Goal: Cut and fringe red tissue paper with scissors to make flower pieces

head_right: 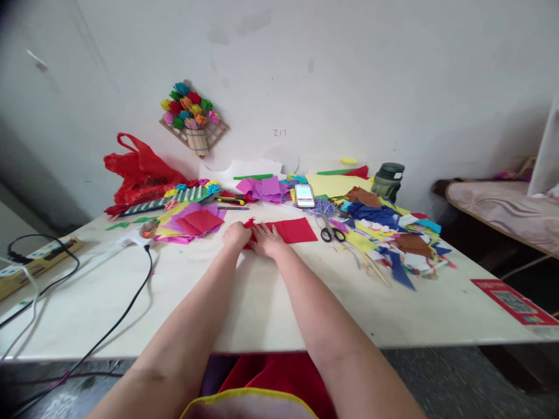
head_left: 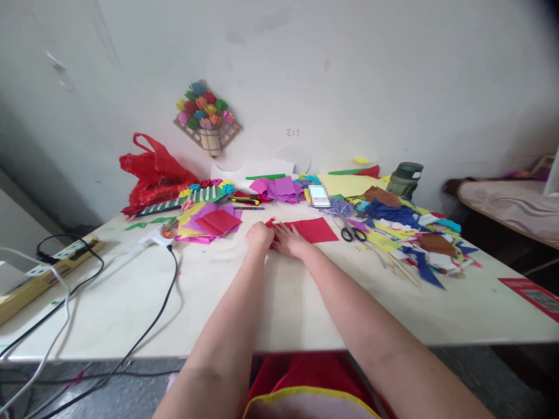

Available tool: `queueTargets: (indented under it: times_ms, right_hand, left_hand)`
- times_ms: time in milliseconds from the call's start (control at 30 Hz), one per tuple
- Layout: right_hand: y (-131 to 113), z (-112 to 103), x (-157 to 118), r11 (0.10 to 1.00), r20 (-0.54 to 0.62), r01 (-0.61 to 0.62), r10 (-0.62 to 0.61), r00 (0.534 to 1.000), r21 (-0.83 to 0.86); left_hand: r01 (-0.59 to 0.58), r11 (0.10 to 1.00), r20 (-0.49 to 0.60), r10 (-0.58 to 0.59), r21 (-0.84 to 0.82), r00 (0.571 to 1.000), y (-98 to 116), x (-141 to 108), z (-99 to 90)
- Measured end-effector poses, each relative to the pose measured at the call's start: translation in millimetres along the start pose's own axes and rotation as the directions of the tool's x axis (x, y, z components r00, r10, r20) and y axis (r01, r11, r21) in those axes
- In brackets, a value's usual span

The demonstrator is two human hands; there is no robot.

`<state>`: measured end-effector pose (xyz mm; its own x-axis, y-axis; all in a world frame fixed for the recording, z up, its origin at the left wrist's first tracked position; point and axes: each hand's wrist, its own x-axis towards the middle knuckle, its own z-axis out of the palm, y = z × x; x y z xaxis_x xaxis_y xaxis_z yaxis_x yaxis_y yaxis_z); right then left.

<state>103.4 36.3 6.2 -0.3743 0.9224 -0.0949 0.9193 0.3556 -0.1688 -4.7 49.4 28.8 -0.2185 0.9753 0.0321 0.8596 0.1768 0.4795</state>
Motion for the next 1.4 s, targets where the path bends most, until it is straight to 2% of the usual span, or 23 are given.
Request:
queueTargets:
  times_ms: [133,267,400,500,667,933,1400]
  right_hand:
    - [0,0,3,0.998,0.010,0.026,-0.026,1.000,-0.056]
    - [-1,-2,2,0.999,0.008,0.024,-0.023,1.000,-0.043]
    - [0,-1,3,0.999,0.004,0.015,-0.015,1.000,-0.033]
    - [1,0,4,1.000,-0.004,0.011,-0.011,1.000,-0.015]
    - [2,2,4,1.000,-0.020,-0.002,0.003,1.000,0.020]
    - [9,3,3,1.000,-0.048,-0.007,0.007,0.999,0.004]
    - [31,-10,-12,0.995,-0.004,-0.081,0.081,0.997,0.054]
  left_hand:
    - [-0.017,1.000,-0.003,0.017,0.019,1.000,6,-8,1.3]
    - [0.008,1.000,0.009,-0.008,-0.015,1.000,8,-5,3.3]
    - [0.050,0.997,0.071,-0.046,-0.058,0.996,8,-1,2.2]
    - [0.036,0.998,0.111,-0.030,-0.049,0.993,6,0,0.7]
    - [-0.032,0.999,0.092,0.034,-0.021,0.995,0,0,2.6]
    - [-0.077,0.997,0.062,0.077,0.008,0.995,-6,7,8.7]
    - [-0.162,0.975,0.026,0.160,0.155,0.987,-6,5,8.7]
